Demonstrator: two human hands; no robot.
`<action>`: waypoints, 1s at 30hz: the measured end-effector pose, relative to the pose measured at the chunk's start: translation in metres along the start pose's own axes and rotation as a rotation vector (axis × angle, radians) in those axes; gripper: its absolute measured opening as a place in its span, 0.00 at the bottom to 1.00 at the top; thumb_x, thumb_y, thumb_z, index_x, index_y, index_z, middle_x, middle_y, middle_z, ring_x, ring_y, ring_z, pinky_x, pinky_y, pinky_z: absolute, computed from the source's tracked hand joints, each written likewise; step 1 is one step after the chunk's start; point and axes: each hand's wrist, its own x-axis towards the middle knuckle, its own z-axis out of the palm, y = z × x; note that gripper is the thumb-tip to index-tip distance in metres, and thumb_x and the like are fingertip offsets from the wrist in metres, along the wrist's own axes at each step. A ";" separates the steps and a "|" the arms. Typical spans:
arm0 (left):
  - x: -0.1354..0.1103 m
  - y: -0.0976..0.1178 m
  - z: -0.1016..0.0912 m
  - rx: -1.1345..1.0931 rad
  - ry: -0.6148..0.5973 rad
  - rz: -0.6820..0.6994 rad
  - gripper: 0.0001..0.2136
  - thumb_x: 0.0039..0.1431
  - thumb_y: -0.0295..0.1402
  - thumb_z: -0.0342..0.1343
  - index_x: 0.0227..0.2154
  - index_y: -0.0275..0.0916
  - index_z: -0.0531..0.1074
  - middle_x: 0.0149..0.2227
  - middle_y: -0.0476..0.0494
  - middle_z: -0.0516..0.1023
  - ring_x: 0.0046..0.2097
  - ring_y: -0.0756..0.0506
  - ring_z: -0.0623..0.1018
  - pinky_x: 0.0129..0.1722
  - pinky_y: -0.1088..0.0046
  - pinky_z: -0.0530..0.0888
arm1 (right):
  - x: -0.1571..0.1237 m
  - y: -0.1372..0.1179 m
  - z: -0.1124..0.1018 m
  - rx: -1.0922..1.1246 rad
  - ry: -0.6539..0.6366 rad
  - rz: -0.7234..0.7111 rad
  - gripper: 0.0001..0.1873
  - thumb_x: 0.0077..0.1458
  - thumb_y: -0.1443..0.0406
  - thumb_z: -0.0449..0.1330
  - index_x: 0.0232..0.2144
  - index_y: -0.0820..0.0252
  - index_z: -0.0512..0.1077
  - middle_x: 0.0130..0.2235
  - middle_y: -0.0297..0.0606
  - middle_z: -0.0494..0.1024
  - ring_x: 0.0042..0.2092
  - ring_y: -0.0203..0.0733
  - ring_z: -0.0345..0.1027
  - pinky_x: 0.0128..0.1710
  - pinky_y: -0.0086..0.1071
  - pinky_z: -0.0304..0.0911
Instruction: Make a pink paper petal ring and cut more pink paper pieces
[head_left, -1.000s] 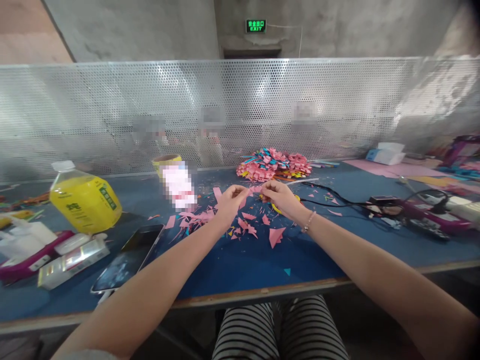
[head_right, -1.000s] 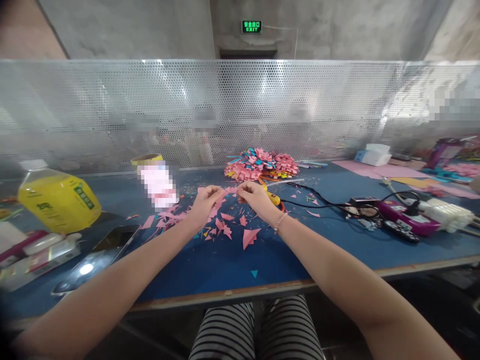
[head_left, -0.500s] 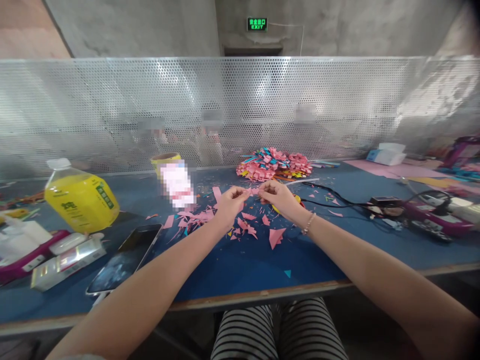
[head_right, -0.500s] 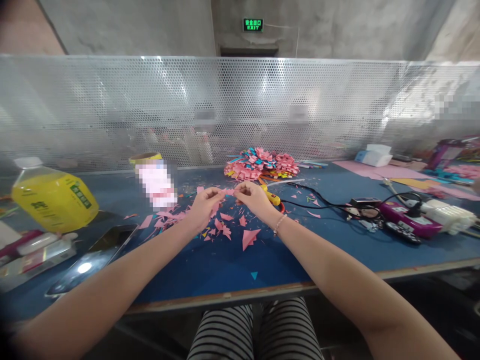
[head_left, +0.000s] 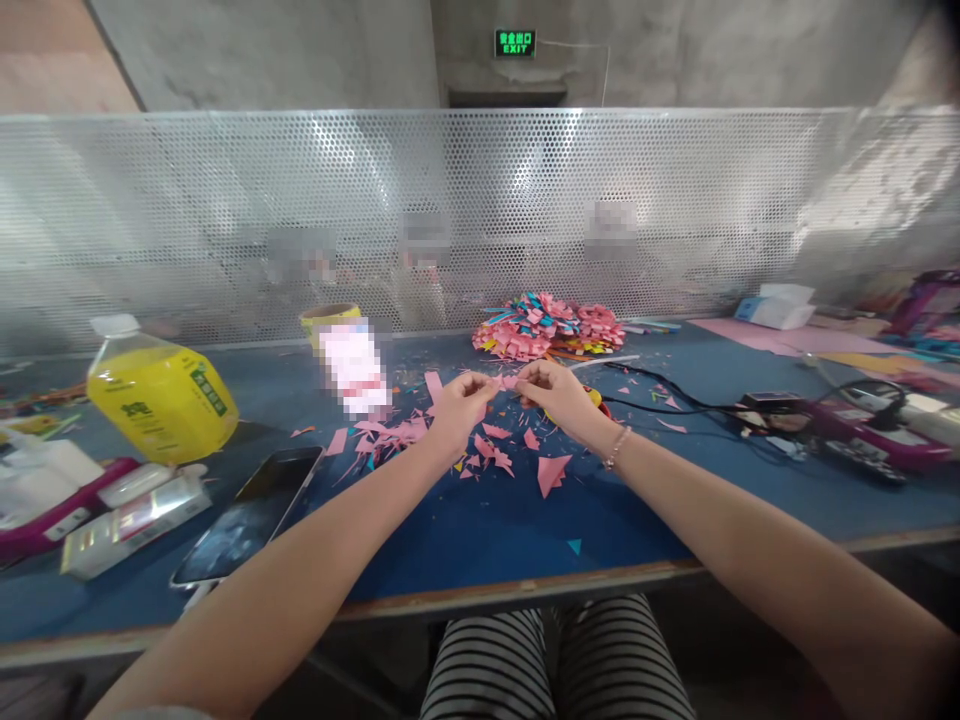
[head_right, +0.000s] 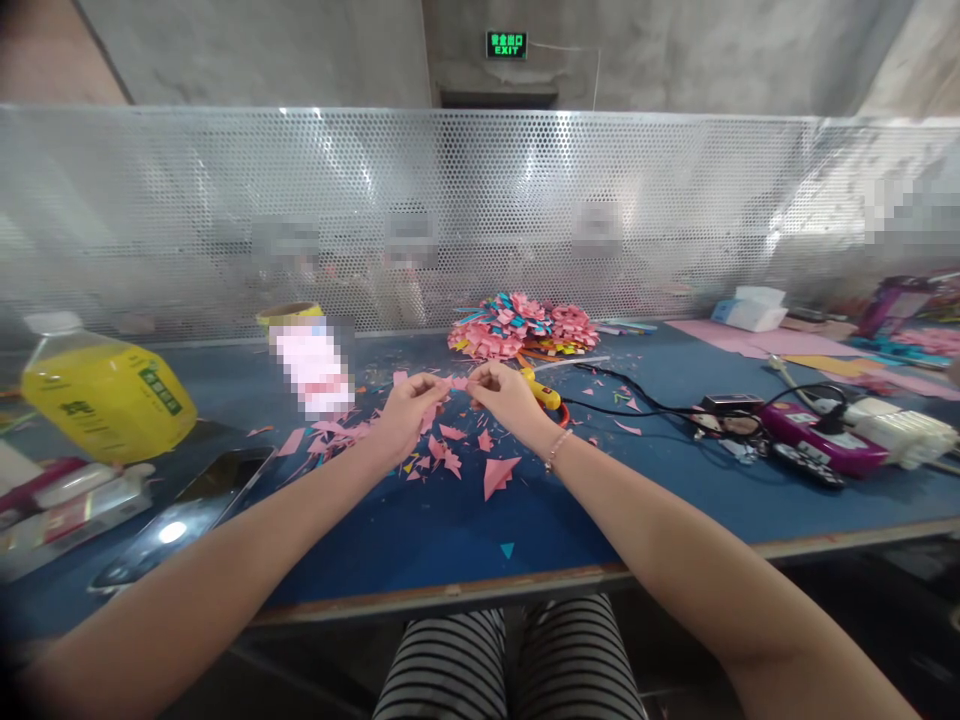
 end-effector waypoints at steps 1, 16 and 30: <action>0.000 0.000 0.000 0.001 0.005 -0.003 0.07 0.41 0.34 0.59 0.20 0.37 0.68 0.20 0.52 0.67 0.23 0.54 0.66 0.25 0.76 0.63 | 0.000 0.000 -0.001 -0.013 -0.016 -0.013 0.09 0.43 0.60 0.58 0.26 0.59 0.64 0.22 0.30 0.69 0.24 0.33 0.65 0.27 0.29 0.64; 0.000 0.009 -0.002 0.077 0.060 -0.012 0.05 0.44 0.31 0.57 0.20 0.37 0.69 0.21 0.49 0.66 0.24 0.53 0.65 0.26 0.75 0.64 | 0.021 0.025 -0.080 -1.090 -0.012 0.115 0.16 0.41 0.56 0.59 0.11 0.56 0.64 0.15 0.35 0.64 0.25 0.41 0.63 0.25 0.33 0.57; -0.001 0.010 -0.002 0.104 0.093 -0.024 0.05 0.46 0.30 0.56 0.18 0.37 0.68 0.19 0.49 0.65 0.23 0.53 0.65 0.25 0.74 0.62 | 0.025 0.048 -0.069 -1.130 -0.056 -0.025 0.07 0.43 0.62 0.54 0.19 0.56 0.70 0.24 0.36 0.73 0.31 0.43 0.67 0.31 0.33 0.58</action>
